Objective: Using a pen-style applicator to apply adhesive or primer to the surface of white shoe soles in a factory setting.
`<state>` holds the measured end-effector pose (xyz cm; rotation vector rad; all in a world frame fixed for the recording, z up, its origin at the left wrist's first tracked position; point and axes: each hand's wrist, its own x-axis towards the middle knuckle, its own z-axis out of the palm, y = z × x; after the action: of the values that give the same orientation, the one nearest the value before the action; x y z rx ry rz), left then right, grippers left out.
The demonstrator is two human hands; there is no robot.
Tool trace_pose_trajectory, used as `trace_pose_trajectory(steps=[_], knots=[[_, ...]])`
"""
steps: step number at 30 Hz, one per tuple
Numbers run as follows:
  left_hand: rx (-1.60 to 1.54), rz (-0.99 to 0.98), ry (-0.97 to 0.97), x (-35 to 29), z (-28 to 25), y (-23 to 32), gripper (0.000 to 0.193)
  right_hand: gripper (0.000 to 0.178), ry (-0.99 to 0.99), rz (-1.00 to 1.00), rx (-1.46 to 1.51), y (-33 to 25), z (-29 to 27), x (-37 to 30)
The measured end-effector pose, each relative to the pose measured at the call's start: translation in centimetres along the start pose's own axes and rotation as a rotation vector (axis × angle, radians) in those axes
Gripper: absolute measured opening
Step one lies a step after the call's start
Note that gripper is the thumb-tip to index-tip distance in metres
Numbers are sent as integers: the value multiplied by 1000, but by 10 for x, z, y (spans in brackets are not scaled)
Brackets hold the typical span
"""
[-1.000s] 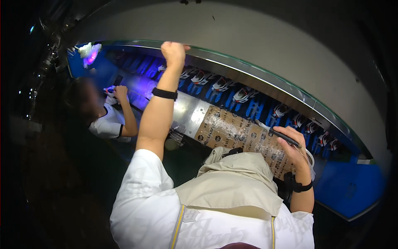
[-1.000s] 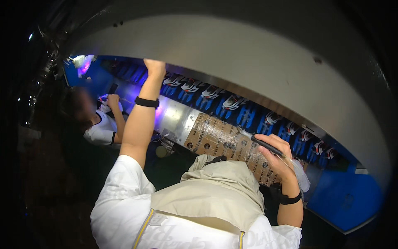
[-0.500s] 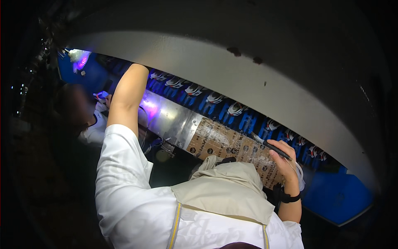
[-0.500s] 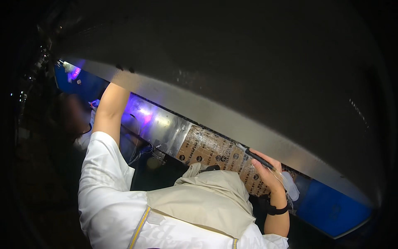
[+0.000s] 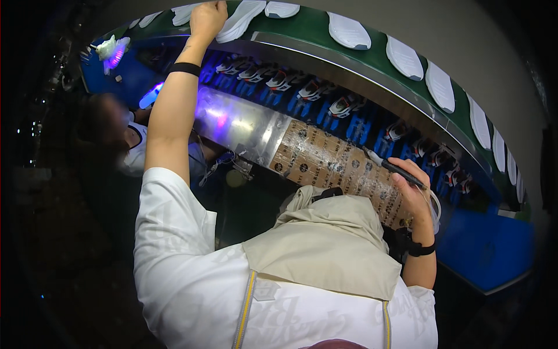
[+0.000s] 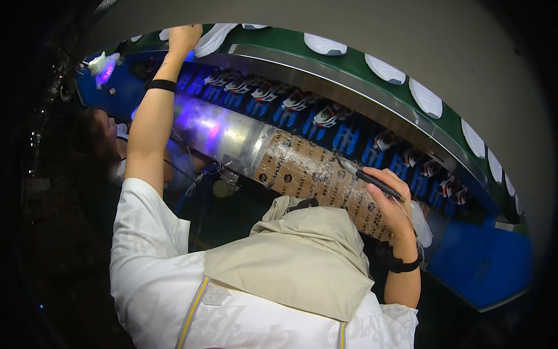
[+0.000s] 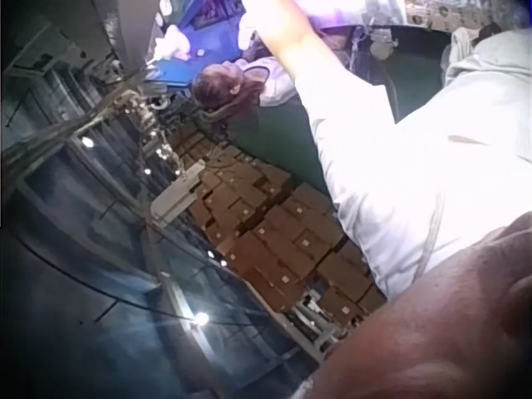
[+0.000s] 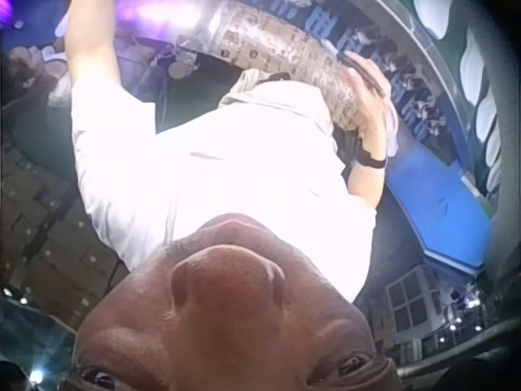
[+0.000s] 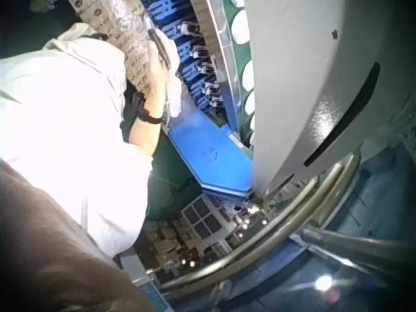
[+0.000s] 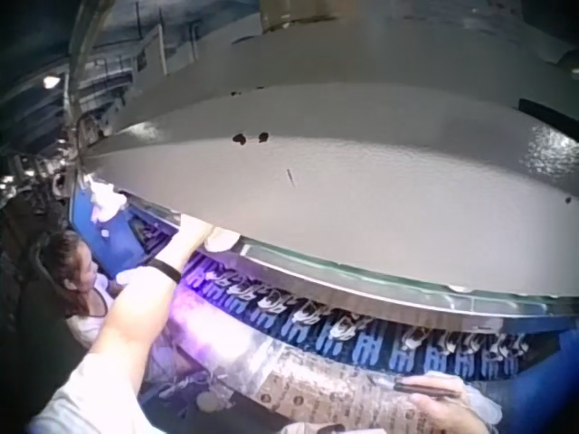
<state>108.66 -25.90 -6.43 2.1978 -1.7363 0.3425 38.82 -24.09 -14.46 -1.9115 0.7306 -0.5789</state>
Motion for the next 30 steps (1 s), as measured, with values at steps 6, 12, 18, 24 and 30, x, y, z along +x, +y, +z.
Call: trace_pose_trajectory(steps=[6,12,18,24,30], knots=[[-134,-328,360,-42,96,92,89,30,259,171,316,29,4,-21],[-1668,-498,639,-120,77,214,36,31,311,155,768,44,20,-17],[-2174,-683,62,-232,107,292,40,29,150,114,876,19,31,1],[-2461,-544,-152,-275,89,374,78,26,13,46,506,-24,44,36],[-2537,-357,-346,-285,74,412,90,20,133,-8,430,-33,54,64]])
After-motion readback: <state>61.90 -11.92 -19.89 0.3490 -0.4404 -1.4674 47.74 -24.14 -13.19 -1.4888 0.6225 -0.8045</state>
